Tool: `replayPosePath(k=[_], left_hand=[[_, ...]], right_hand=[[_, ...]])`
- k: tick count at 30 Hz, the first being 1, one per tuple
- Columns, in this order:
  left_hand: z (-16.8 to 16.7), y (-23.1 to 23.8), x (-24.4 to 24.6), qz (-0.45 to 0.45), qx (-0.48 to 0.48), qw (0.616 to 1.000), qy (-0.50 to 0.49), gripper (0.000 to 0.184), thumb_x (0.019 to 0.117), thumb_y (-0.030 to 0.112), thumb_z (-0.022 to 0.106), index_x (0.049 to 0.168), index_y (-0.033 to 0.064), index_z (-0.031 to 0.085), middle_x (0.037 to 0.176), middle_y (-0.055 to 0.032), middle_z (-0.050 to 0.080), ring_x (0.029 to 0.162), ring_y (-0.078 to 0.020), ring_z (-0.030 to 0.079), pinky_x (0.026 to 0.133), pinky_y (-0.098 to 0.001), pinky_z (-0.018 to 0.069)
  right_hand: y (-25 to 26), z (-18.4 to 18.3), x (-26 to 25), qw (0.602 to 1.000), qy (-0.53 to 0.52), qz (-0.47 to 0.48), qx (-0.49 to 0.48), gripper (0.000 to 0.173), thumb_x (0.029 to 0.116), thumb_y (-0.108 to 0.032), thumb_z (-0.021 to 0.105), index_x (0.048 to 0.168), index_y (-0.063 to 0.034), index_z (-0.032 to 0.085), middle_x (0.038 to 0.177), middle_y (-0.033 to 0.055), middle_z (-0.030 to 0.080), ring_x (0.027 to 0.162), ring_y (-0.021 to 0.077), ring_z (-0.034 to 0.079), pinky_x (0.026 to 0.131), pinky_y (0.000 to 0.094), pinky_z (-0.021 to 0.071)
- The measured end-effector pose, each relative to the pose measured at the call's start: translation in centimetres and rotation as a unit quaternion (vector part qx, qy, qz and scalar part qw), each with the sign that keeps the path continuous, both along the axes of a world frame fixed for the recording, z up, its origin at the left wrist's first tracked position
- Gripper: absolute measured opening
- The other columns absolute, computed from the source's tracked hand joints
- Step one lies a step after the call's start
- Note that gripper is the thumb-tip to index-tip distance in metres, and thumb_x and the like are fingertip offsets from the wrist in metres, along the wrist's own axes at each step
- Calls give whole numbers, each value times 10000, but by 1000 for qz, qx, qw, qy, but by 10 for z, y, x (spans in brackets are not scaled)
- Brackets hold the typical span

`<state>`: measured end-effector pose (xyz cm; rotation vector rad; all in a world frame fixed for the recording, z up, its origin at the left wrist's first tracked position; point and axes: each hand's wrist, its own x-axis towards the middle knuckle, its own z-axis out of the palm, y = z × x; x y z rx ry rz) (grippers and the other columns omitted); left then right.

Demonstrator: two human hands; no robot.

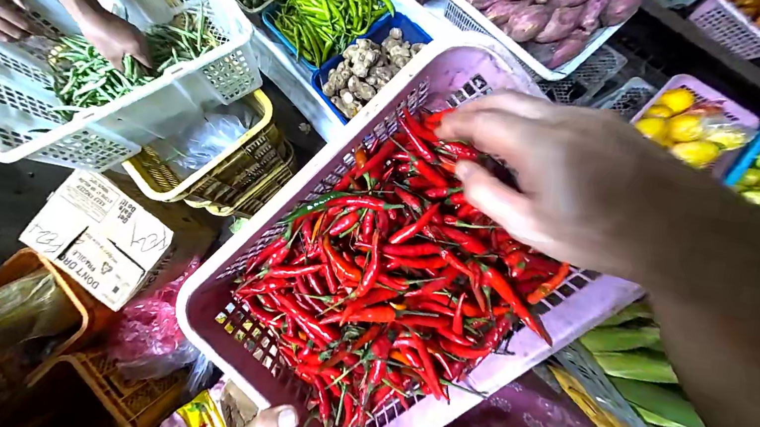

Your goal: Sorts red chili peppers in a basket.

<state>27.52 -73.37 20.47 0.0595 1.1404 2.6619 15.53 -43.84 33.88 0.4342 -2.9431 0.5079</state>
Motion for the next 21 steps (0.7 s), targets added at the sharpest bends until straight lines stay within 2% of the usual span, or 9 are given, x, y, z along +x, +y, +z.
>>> replayPosePath(k=[3,4,6,9,13,16,18,20,21], left_hand=[[-15,-3,1,-19,14,999,26,225,976,248,650,1157,206,777,1101,80,776,1067,19,691,966,-176,527],[-18,-5,4,-12,11,1000,2,221,960,261,673,1147,209,780,1089,74,779,1057,10,697,960,-190,539],[-8,-4,9,33,-4,993,-109,181,861,259,751,1024,204,807,977,44,790,960,-30,729,900,-236,580],[-47,-20,14,-12,8,1000,-6,264,949,335,687,1186,248,766,1109,79,773,1052,-13,704,927,-230,570],[-46,-20,16,-19,54,998,-28,283,936,290,702,1206,223,757,1123,50,770,1069,-37,706,938,-248,571],[-57,-28,18,-37,53,998,3,289,958,276,683,1237,230,740,1138,69,764,1065,-17,700,937,-231,565],[-53,-30,20,-29,40,999,-20,256,960,281,684,1199,227,758,1111,66,772,1050,-19,705,944,-232,563],[-8,-12,14,25,37,991,-126,172,881,209,720,1025,176,807,975,26,790,958,-45,733,913,-239,575],[-5,-9,10,15,46,995,-88,182,912,213,701,1056,176,805,1000,34,791,982,-30,727,921,-221,568]], right_hand=[[-23,-13,-11,998,-66,-14,13,349,1004,-179,536,1290,-7,638,1264,192,636,1191,398,594,942,534,514],[-29,-19,-8,998,-65,11,2,349,969,-168,567,1284,-40,647,1261,168,631,1193,382,586,929,517,526],[-41,-27,7,996,-47,72,-10,412,931,-159,573,1322,-48,643,1329,155,619,1236,348,577,968,467,521],[-54,-30,33,992,-24,121,-21,423,975,-135,480,1357,-28,630,1418,183,596,1312,325,572,1074,426,474],[-68,-34,53,990,1,142,10,430,1008,-93,422,1392,18,581,1479,192,552,1358,323,540,1091,368,462],[-59,-28,58,984,7,175,-43,381,1011,-56,442,1343,-5,622,1469,184,570,1356,300,559,1122,347,453],[-44,-19,53,984,16,157,-78,364,987,-51,479,1301,-51,664,1388,123,640,1273,222,622,1049,312,510],[-24,-11,38,991,27,114,-63,365,957,-80,501,1272,-74,686,1350,93,658,1173,183,667,927,300,569],[-14,-11,30,994,17,99,-47,372,947,-94,503,1273,-65,682,1339,94,659,1141,200,677,880,336,586]])
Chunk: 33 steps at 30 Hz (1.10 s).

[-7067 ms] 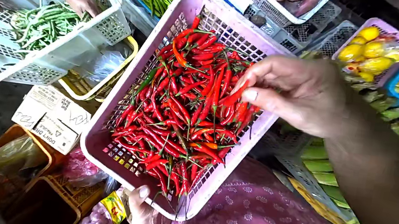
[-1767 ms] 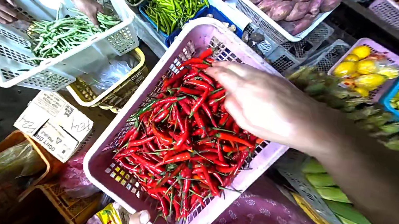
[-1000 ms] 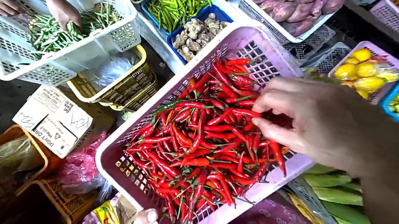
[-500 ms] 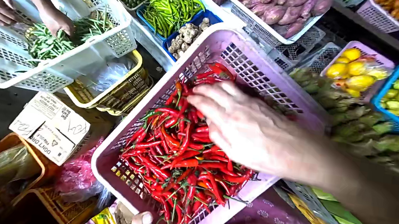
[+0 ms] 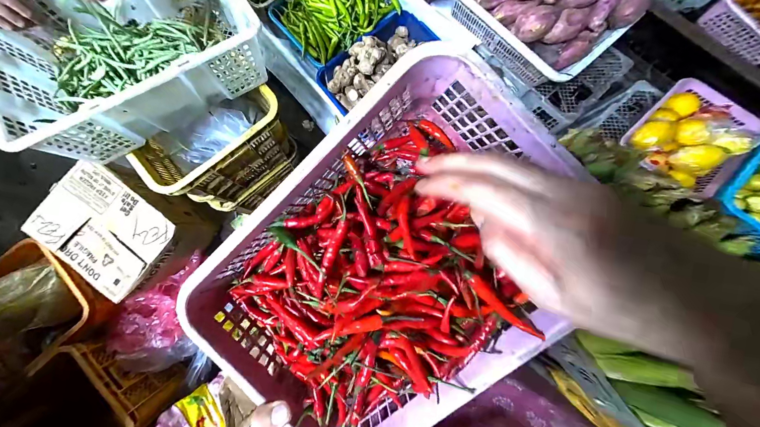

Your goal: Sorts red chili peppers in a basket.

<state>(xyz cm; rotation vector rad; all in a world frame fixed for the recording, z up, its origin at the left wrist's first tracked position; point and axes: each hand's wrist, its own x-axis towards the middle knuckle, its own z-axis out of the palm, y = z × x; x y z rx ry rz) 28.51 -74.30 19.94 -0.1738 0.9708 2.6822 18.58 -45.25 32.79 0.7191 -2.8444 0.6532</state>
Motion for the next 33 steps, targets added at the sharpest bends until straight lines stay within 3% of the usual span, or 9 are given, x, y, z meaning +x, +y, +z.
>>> replayPosePath(k=[2,5,10,16,21,24,27,30,33], left_hand=[[-10,0,-5,-10,-13,995,100,216,967,245,656,1134,200,785,1063,71,782,1027,14,703,930,-179,545],[-9,1,-5,-12,3,994,106,220,963,224,656,1140,187,782,1080,62,780,1049,3,700,945,-184,537],[-22,-3,-5,-43,60,991,111,261,960,206,668,1198,155,760,1127,33,773,1083,-32,701,969,-218,544],[-12,2,-2,-30,26,997,62,236,941,229,687,1153,183,778,1087,41,781,1047,-29,714,937,-222,566],[-19,-3,4,-27,13,997,68,245,950,235,686,1175,183,769,1108,36,778,1067,-36,710,951,-236,566],[-12,1,3,-20,25,998,50,241,926,230,710,1151,176,779,1081,32,784,1049,-39,717,935,-235,573],[-13,0,4,-28,31,999,30,244,920,221,717,1154,178,775,1082,26,782,1036,-45,720,925,-244,581],[-21,-4,4,-46,37,997,47,253,944,227,696,1181,174,768,1114,26,775,1070,-51,711,954,-250,568],[-17,-2,6,-36,14,999,29,235,930,248,710,1145,182,777,1086,29,781,1047,-49,718,935,-251,578]], right_hand=[[9,-6,-11,999,-14,-15,32,327,957,-173,522,1215,-93,708,1248,65,698,1117,216,679,866,369,579],[6,-14,-12,998,-23,2,57,314,963,-287,599,1197,-133,741,1131,33,703,1075,224,642,870,344,546],[10,-20,-18,1000,-3,21,5,148,927,-194,628,911,-141,765,886,-15,673,866,124,651,736,266,544],[1,-21,-19,999,-43,24,-17,238,934,-358,646,1020,-179,778,930,-35,678,927,121,636,790,288,527],[-3,-18,-7,995,-10,96,-12,220,971,-270,583,927,-153,764,829,-45,659,850,117,622,772,287,498],[14,-8,0,995,-22,98,-7,282,971,-266,541,1023,-164,798,909,-40,697,915,127,637,784,300,513],[27,6,-10,999,-23,29,16,303,942,-127,517,1130,-103,754,1017,38,683,864,153,657,718,321,569],[12,-3,-22,998,-18,-35,58,236,970,-167,592,1118,-63,743,1064,98,693,902,233,695,733,391,590],[0,-12,-26,995,-45,-30,86,238,943,-251,701,1117,-97,758,1076,89,641,913,239,659,705,376,559]])
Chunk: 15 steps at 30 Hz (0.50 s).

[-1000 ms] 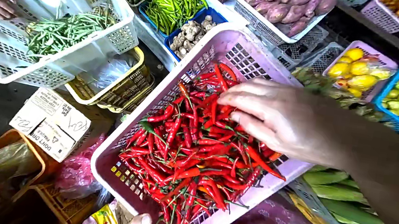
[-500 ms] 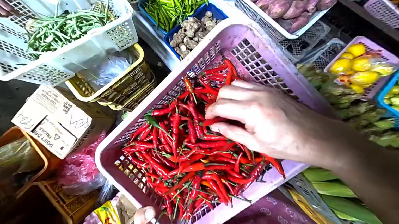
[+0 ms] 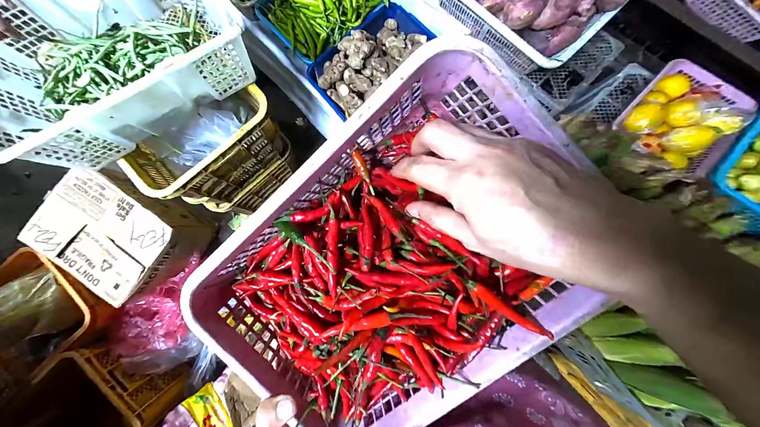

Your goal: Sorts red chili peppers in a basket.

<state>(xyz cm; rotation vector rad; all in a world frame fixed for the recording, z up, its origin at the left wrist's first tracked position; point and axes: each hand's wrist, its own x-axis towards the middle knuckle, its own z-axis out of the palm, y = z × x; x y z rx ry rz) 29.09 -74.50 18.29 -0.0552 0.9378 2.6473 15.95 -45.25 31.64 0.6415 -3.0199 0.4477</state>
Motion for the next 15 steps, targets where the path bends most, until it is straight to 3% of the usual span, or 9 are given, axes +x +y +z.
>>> replayPosePath(k=[2,5,7,9,12,15], left_hand=[[5,5,-3,3,14,1000,-5,237,924,233,713,1143,170,780,1081,19,783,1042,-57,723,933,-251,579],[2,7,-6,0,36,999,12,246,928,206,702,1158,158,775,1098,17,780,1058,-59,718,946,-246,571],[0,7,-6,7,22,999,24,237,938,222,696,1154,171,779,1094,32,781,1054,-39,714,941,-229,568],[-3,4,-4,16,0,1000,19,226,939,236,702,1146,189,779,1083,43,781,1042,-27,715,928,-226,574],[3,4,-7,8,-7,1000,2,211,929,235,707,1123,195,783,1068,42,781,1036,-33,715,928,-234,574],[15,11,-12,19,-33,999,-7,181,918,232,713,1077,198,792,1028,52,783,997,-16,719,901,-217,577]], right_hand=[[3,-3,-3,1000,-5,10,-20,155,957,-219,671,1037,-120,760,1009,59,632,797,192,665,620,351,562],[16,2,-9,996,14,4,-90,162,986,-135,607,1002,-55,747,971,92,674,762,191,669,648,365,569],[24,12,-12,991,38,4,-128,153,976,-149,592,959,-83,730,914,36,666,739,70,610,650,219,519],[31,22,-12,989,24,16,-142,154,967,-150,576,945,-114,724,888,-15,655,736,-1,579,641,153,486],[38,27,-7,994,-46,65,-68,174,931,-119,582,895,-125,752,921,-11,680,776,74,632,646,264,525],[28,17,-6,999,-6,35,-13,180,913,-161,550,836,-122,708,864,8,627,768,140,621,623,328,504]])
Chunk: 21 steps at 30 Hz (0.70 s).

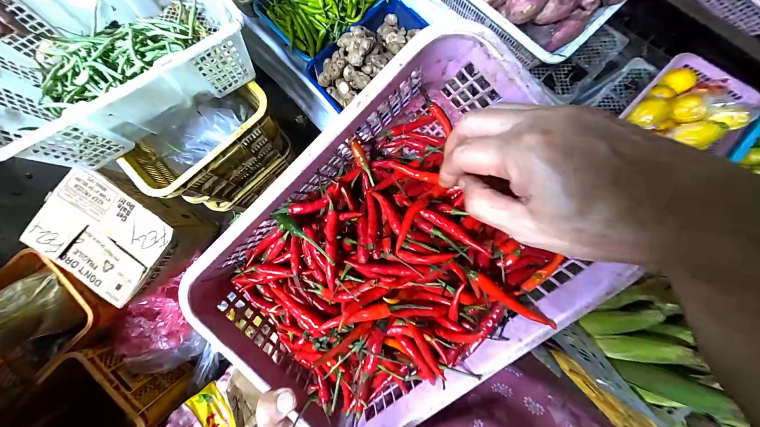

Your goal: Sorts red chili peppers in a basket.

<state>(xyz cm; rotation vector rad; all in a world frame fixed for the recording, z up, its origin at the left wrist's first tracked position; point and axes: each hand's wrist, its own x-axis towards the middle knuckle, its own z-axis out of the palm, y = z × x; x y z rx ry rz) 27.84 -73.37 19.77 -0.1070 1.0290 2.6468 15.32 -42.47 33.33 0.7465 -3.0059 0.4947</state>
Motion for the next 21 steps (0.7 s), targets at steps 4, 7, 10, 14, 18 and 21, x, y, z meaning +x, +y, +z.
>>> replayPosePath(k=[4,7,10,14,18,21], left_hand=[[5,3,-6,-2,6,1000,10,209,891,204,731,1091,177,787,1047,34,785,1013,-35,722,898,-230,582],[14,7,-9,0,-5,1000,-9,182,893,208,730,1058,178,801,1007,38,791,981,-23,728,886,-215,582],[8,5,-11,-10,1,1000,7,196,904,223,723,1079,178,796,1021,39,791,992,-21,726,895,-216,579],[-10,-1,-11,-34,46,998,24,242,919,207,709,1148,168,776,1080,32,781,1045,-39,716,931,-235,573],[-20,-3,-16,-47,70,995,52,269,926,174,702,1188,155,762,1125,28,772,1083,-42,704,961,-238,559],[-15,0,-19,-34,58,997,47,258,918,184,711,1168,160,770,1098,27,779,1052,-34,713,935,-225,568]], right_hand=[[-18,-12,-4,999,39,-11,-35,197,920,-177,598,1003,-150,775,985,41,655,969,231,626,769,365,531],[-19,-16,-9,999,32,13,1,215,914,-145,601,1014,-120,790,966,59,644,969,260,603,786,379,499],[-15,-14,-15,999,15,35,14,176,932,-168,620,932,-129,791,888,32,613,903,224,593,733,353,486],[-9,-14,-21,998,11,64,15,163,931,-171,617,898,-147,775,867,25,611,864,211,593,718,354,479],[-5,-19,-29,999,-6,35,-21,180,988,-152,580,903,-72,716,922,78,624,898,231,633,751,375,530],[5,-8,-30,988,9,-7,-155,171,990,-149,553,949,-68,698,923,33,649,798,67,603,691,224,515]])
